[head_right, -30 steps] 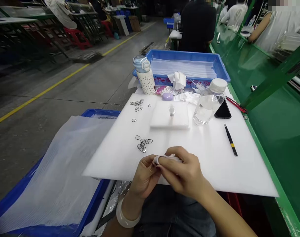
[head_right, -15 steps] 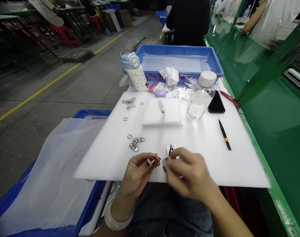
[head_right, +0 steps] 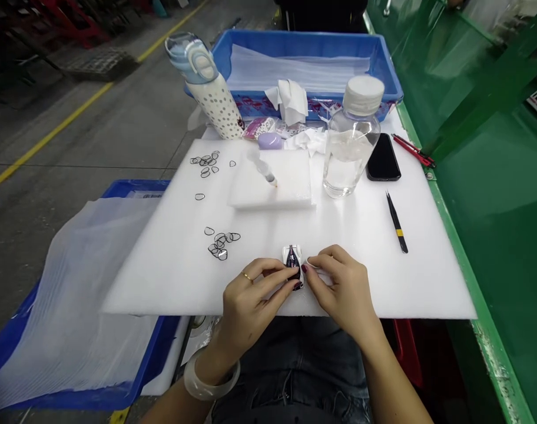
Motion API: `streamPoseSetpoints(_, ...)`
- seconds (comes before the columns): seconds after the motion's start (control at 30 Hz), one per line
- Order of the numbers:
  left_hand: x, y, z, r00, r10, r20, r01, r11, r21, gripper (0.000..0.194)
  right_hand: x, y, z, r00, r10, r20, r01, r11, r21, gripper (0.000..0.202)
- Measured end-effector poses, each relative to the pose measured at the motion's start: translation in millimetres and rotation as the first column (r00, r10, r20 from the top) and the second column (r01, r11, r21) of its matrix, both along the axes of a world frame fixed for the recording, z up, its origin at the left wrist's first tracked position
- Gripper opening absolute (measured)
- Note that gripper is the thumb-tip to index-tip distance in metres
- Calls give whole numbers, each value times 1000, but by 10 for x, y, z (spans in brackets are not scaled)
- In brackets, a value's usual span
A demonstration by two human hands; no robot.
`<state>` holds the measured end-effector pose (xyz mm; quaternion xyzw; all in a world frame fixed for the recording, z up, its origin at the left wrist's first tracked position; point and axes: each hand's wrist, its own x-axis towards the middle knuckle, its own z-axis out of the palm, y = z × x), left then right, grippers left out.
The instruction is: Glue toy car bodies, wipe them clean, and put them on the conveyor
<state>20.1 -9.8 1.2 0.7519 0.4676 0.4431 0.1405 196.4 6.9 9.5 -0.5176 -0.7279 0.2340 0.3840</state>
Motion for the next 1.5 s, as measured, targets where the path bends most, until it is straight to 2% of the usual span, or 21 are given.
streamPoseSetpoints(0.27,-83,31,31,993,44,114,-20,980,-200,25,21,-14,7,998,44,41,-42,999,-31,8)
streamPoseSetpoints(0.57,-92,20,6,994,71,78,-50,967,-249,25,19,-9,12,996,54,72,-54,999,-9,3)
streamPoseSetpoints(0.73,-87,44,32,994,69,85,-43,960,-278,26,23,5,31,996,68,65,-64,996,-63,3)
streamPoseSetpoints(0.83,-123,86,60,996,39,74,-14,951,-309,27,35,20,65,992,100,72,-87,983,-160,7)
streamPoseSetpoints(0.93,-184,145,84,997,-59,42,70,933,-354,38,40,37,102,991,122,61,-103,962,-254,11)
streamPoseSetpoints(1.03,-223,190,97,990,-138,34,141,914,-381,43,34,44,113,992,107,59,-88,962,-260,11)
streamPoseSetpoints(1.2,-209,203,118,990,-131,49,139,903,-407,39,17,35,100,993,95,77,-73,966,-249,11)
streamPoseSetpoints(1.5,-209,240,180,988,-142,63,155,849,-506,39,36,69,136,988,125,89,-94,952,-292,12)
